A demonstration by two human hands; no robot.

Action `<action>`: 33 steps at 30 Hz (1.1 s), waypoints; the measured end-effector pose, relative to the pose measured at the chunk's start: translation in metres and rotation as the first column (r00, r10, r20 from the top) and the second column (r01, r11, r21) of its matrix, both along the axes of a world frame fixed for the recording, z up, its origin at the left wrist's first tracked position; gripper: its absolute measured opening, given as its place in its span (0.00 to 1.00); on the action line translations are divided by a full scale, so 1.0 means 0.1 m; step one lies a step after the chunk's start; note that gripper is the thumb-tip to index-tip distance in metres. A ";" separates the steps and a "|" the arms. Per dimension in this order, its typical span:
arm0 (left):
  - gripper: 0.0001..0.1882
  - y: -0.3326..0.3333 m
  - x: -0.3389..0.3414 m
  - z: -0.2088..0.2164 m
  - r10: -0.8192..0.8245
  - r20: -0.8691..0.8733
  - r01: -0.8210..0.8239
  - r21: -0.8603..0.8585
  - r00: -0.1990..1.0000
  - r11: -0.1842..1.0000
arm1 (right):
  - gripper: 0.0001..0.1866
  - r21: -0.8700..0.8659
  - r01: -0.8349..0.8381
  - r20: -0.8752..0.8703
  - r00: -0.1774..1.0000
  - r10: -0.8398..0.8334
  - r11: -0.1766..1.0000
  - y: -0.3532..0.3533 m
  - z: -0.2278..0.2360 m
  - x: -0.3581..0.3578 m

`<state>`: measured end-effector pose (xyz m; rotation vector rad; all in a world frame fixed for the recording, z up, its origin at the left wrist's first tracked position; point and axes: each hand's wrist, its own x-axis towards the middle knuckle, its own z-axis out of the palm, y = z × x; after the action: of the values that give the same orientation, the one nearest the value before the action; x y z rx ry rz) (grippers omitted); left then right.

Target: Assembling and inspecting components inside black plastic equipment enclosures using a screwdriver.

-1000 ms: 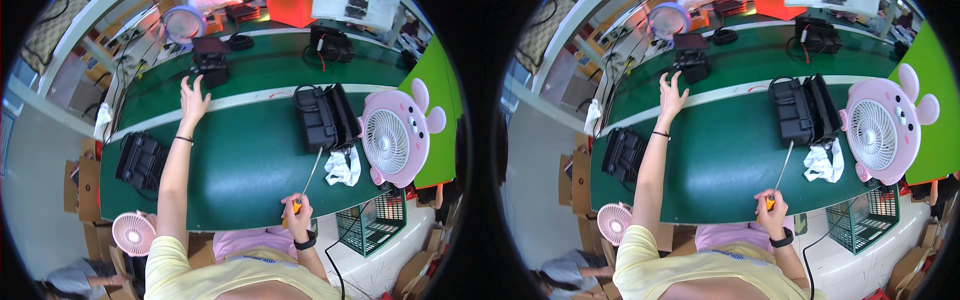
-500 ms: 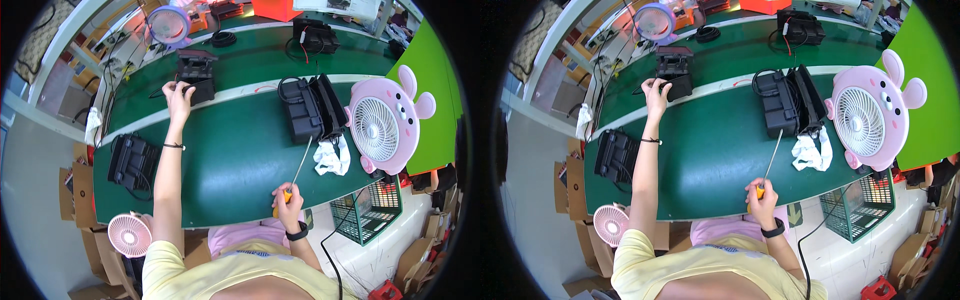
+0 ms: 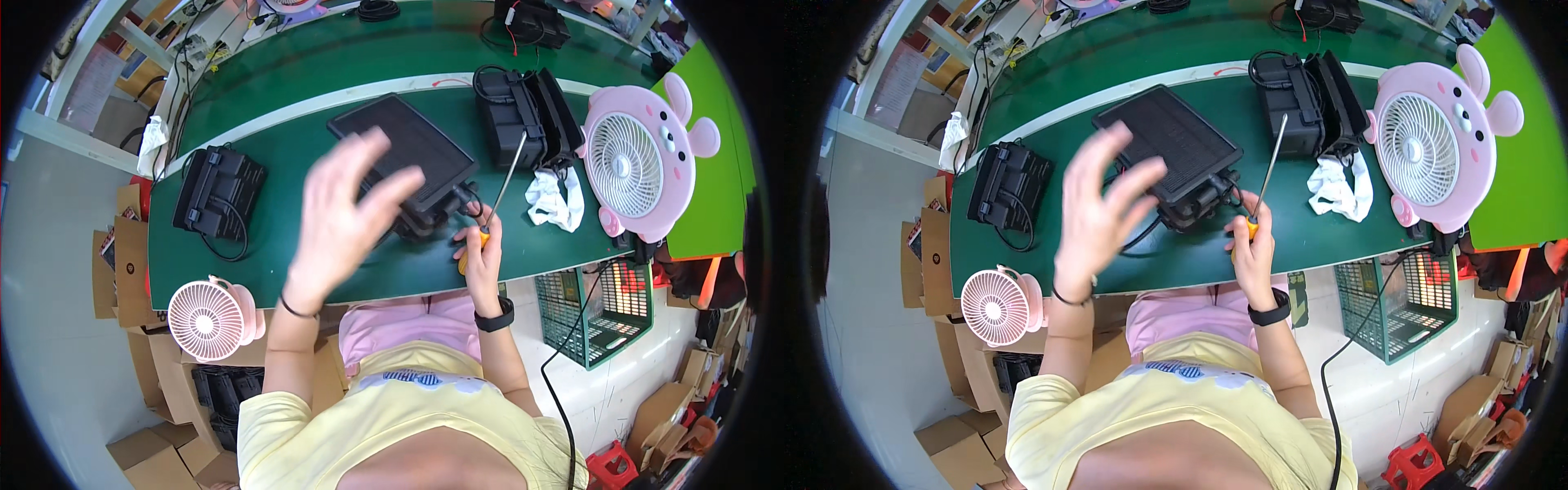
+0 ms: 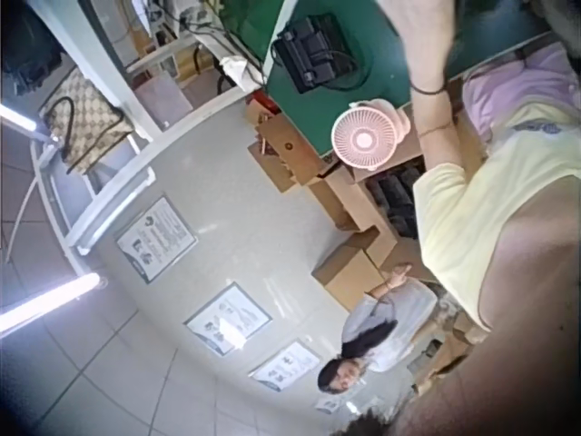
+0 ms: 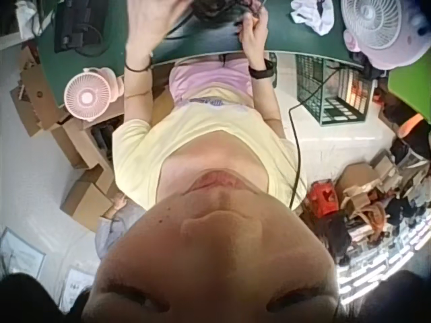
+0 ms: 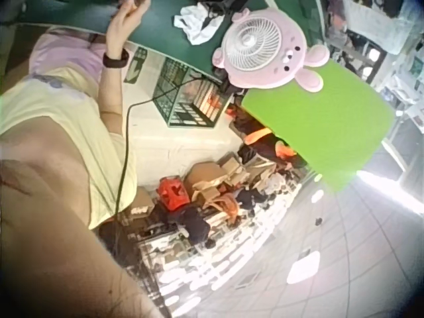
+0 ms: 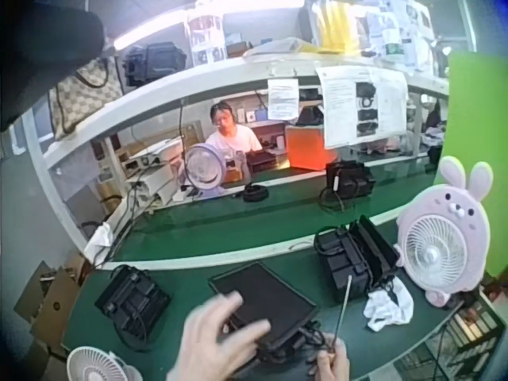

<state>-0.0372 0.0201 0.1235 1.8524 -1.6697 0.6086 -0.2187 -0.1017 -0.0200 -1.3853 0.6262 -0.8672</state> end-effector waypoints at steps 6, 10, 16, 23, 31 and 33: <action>0.45 -0.16 0.69 -0.12 -0.169 -0.172 0.207 0.239 0.971 0.949 | 0.29 0.146 0.012 -0.009 1.000 -0.011 0.989 0.18 0.14 0.08; 0.34 -0.03 0.60 -0.21 -0.060 0.268 0.033 0.105 0.962 0.994 | 0.31 0.187 0.019 -0.019 1.000 -0.016 0.982 0.28 0.22 0.11; 0.22 0.21 0.20 -0.20 0.084 0.421 0.013 -0.223 0.903 0.975 | 0.33 0.033 0.058 0.018 0.998 -0.059 0.998 0.17 0.08 0.12; 0.19 0.23 0.17 0.01 0.055 -0.106 -0.104 -0.545 0.993 0.832 | 0.25 0.201 -0.008 0.039 0.999 0.000 0.980 0.15 0.09 0.11; 0.25 0.27 -0.05 -0.49 -0.008 -0.320 0.057 0.144 0.947 0.988 | 0.24 0.203 -0.008 0.073 0.997 -0.007 0.979 0.15 0.11 0.13; 0.24 0.38 -0.07 -0.53 -0.005 -0.314 0.004 -0.005 0.949 1.000 | 0.24 0.204 0.001 0.056 0.998 -0.012 0.979 0.13 0.10 0.14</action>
<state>-0.0442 0.0580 0.0703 1.8311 -1.4594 0.2940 -0.2043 -0.0883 -0.0099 -1.1700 0.6574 -0.8207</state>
